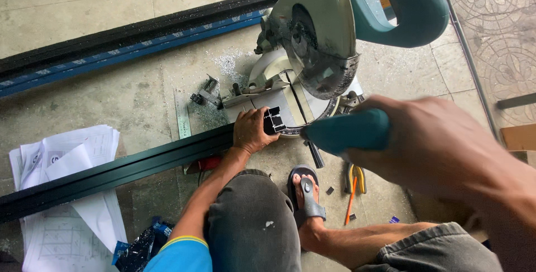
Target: The person uses a miter saw to cut a long black metal profile into shorter pieces. They measure and mark the profile with a pencil and tape measure, then position it under the saw blade and cut it multiple times.
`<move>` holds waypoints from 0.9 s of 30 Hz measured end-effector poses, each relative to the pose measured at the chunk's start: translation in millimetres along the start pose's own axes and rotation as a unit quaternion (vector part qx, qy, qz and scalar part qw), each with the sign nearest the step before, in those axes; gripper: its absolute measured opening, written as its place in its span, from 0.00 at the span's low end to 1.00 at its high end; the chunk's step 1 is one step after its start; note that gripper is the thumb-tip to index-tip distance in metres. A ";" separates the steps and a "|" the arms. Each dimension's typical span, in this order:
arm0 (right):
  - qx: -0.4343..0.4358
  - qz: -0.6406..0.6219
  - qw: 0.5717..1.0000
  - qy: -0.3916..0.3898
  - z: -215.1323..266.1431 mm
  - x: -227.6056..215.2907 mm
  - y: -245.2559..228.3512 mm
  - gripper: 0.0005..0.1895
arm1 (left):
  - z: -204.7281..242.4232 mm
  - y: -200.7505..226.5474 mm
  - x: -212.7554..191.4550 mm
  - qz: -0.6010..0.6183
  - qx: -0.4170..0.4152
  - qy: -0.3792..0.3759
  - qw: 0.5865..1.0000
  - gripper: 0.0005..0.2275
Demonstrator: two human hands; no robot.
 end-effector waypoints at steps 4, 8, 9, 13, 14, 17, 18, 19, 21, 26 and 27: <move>-0.123 -0.050 0.991 0.000 -46.4 20.6 -42.4 0.24 | -0.1 -1.0 -0.1 0.000 -0.013 -0.010 1.000 0.39; -0.170 -0.064 0.983 0.026 -67.7 35.4 -65.4 0.16 | -0.9 0.8 -2.4 0.008 -0.005 -0.003 1.000 0.38; -0.164 -0.069 0.984 0.014 -70.2 36.7 -69.1 0.14 | -3.1 1.0 -3.1 0.009 -0.001 0.010 1.000 0.38; -0.190 -0.051 0.980 0.037 -79.7 43.3 -73.0 0.20 | -3.2 -0.6 -0.5 0.013 -0.008 -0.005 1.000 0.38; -0.185 -0.055 0.980 0.040 -80.4 43.1 -73.2 0.21 | -2.7 0.0 -1.2 0.013 -0.004 0.007 1.000 0.38; -0.171 -0.055 0.983 0.034 -81.4 42.5 -72.2 0.22 | -2.2 0.9 -1.1 0.016 -0.005 0.007 1.000 0.38; -0.164 -0.054 0.985 0.025 -81.6 42.7 -71.9 0.22 | -1.6 0.2 -1.2 0.016 -0.009 -0.006 1.000 0.38; -0.165 -0.054 0.984 0.025 -82.4 43.7 -71.5 0.22 | -1.4 0.4 -2.1 0.015 -0.010 -0.007 1.000 0.38; -0.164 -0.060 0.984 0.042 -84.4 44.7 -69.9 0.24 | -2.6 1.5 -3.6 0.027 -0.007 0.016 0.999 0.36; -0.177 -0.061 0.981 0.044 -86.2 48.4 -69.0 0.19 | -2.8 1.0 -2.3 0.021 -0.010 0.003 1.000 0.37; -0.179 -0.066 0.981 0.043 -85.7 48.1 -69.6 0.17 | -2.5 0.9 -2.7 0.022 -0.008 0.007 1.000 0.37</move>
Point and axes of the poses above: each hand's wrist, its own z-axis away from the middle knuckle, its own x-axis out of the palm, y = z × x, the point moved 1 cm from there along -z, towards the middle knuckle, and after that the axes turned 7 degrees about y, right-handed, at the moved point
